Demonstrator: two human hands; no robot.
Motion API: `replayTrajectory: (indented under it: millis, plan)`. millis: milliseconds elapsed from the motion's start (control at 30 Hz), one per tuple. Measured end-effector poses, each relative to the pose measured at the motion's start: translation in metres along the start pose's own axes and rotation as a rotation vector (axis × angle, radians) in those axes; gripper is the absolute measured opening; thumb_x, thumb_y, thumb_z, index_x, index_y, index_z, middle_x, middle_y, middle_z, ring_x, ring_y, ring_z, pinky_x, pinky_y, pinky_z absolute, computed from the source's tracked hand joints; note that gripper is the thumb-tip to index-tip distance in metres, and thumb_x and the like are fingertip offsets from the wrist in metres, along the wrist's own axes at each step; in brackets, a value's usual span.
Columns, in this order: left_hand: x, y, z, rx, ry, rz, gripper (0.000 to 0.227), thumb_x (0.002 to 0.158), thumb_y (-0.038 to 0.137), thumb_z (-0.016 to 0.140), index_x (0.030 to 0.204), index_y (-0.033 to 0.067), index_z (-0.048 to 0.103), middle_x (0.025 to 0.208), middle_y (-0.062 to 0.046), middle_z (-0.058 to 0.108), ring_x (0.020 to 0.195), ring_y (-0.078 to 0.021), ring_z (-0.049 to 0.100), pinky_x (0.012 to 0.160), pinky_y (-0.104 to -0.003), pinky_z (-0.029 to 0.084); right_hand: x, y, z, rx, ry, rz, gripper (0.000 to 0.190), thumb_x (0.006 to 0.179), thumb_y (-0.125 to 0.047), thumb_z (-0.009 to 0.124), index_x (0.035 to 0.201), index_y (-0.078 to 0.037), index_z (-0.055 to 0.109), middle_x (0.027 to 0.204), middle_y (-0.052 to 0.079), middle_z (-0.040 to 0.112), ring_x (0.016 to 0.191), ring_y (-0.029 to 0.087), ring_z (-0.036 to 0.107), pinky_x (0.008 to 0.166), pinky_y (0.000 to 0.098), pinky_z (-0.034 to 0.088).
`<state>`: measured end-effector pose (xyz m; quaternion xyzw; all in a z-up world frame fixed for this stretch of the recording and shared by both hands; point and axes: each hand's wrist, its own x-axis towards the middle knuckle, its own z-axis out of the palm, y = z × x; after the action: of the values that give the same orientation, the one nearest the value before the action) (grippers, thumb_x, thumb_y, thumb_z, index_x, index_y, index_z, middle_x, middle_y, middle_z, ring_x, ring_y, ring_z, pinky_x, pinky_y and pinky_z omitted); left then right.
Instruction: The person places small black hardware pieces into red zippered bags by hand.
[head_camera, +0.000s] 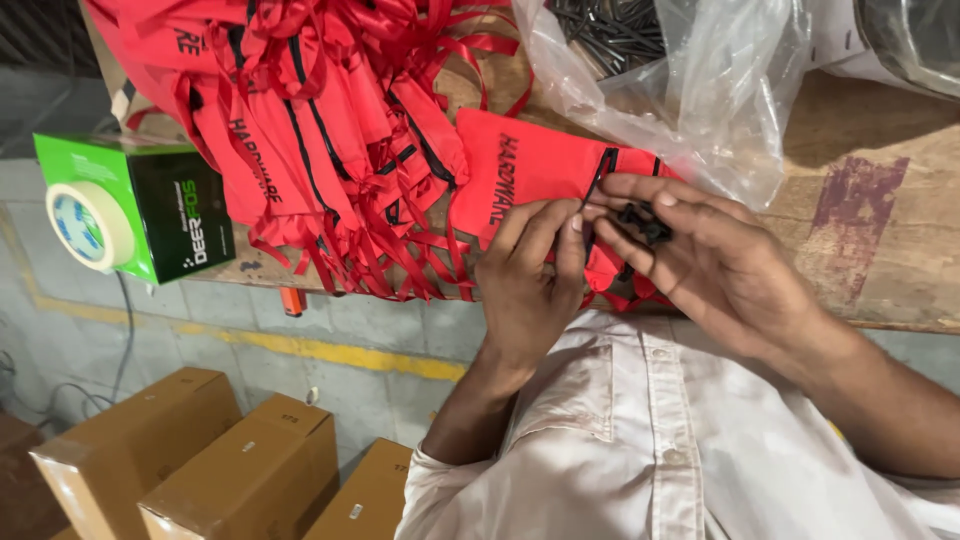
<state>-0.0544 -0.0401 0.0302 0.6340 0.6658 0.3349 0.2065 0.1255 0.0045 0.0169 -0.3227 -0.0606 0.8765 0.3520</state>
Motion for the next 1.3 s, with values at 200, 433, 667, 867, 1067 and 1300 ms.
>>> replayTrajectory:
  millis: [200, 433, 667, 867, 1067, 1300]
  plan:
    - [0.002, 0.017, -0.005, -0.294, -0.107, -0.152, 0.015, 0.103, 0.007, 0.066, 0.117, 0.0031, 0.070, 0.111, -0.010, 0.069, 0.085, -0.0167, 0.073, 0.065, -0.026, 0.059, 0.010, 0.017, -0.013, 0.162, -0.055, 0.063, 0.033, 0.108, -0.028, 0.054, 0.129, -0.003, 0.055, 0.129, 0.008, 0.060, 0.121, 0.020, 0.058, 0.110, 0.0374, 0.048]
    - [0.006, 0.023, -0.030, -0.036, 0.025, 0.026, 0.018, 0.102, 0.004, 0.073, 0.120, 0.0037, 0.069, 0.113, -0.010, 0.070, 0.084, -0.0130, 0.071, 0.072, -0.025, 0.059, -0.002, -0.004, 0.033, 0.150, -0.185, 0.008, 0.058, 0.111, -0.048, 0.043, 0.147, -0.003, 0.046, 0.137, 0.009, 0.055, 0.123, 0.019, 0.051, 0.112, 0.0375, 0.041]
    - [0.008, 0.028, -0.041, 0.020, 0.052, 0.038, 0.017, 0.103, 0.003, 0.075, 0.120, 0.0048, 0.071, 0.110, -0.009, 0.072, 0.085, -0.0115, 0.070, 0.073, -0.022, 0.058, -0.003, -0.016, 0.054, 0.050, -0.332, 0.038, 0.081, 0.103, -0.061, 0.030, 0.155, 0.001, 0.036, 0.148, 0.007, 0.047, 0.136, 0.017, 0.043, 0.122, 0.0349, 0.030]
    - [0.008, 0.027, -0.042, 0.001, 0.045, 0.042, 0.016, 0.103, 0.003, 0.075, 0.119, 0.0033, 0.071, 0.111, -0.009, 0.072, 0.085, -0.0107, 0.071, 0.071, -0.021, 0.059, -0.004, -0.016, 0.051, 0.023, -0.345, 0.063, 0.078, 0.104, -0.058, 0.031, 0.156, 0.001, 0.033, 0.151, 0.006, 0.044, 0.141, 0.015, 0.039, 0.125, 0.0349, 0.027]
    - [0.010, 0.026, -0.042, -0.042, 0.014, -0.002, 0.016, 0.104, 0.004, 0.074, 0.120, 0.0042, 0.071, 0.112, -0.009, 0.072, 0.084, -0.0108, 0.071, 0.073, -0.022, 0.059, -0.016, -0.010, 0.031, -0.338, -0.315, -0.139, 0.048, 0.106, -0.029, 0.053, 0.140, 0.003, 0.046, 0.136, 0.008, 0.058, 0.128, 0.014, 0.059, 0.118, 0.0323, 0.046]
    - [0.008, 0.002, -0.032, -0.123, -0.317, -0.092, 0.021, 0.105, 0.006, 0.068, 0.125, 0.0094, 0.072, 0.101, -0.008, 0.069, 0.081, -0.0187, 0.067, 0.073, -0.030, 0.054, -0.043, -0.003, -0.013, -1.337, 0.097, -0.534, 0.023, 0.094, 0.008, 0.062, 0.113, 0.001, 0.074, 0.111, 0.006, 0.073, 0.080, 0.013, 0.070, 0.065, 0.0314, 0.059]
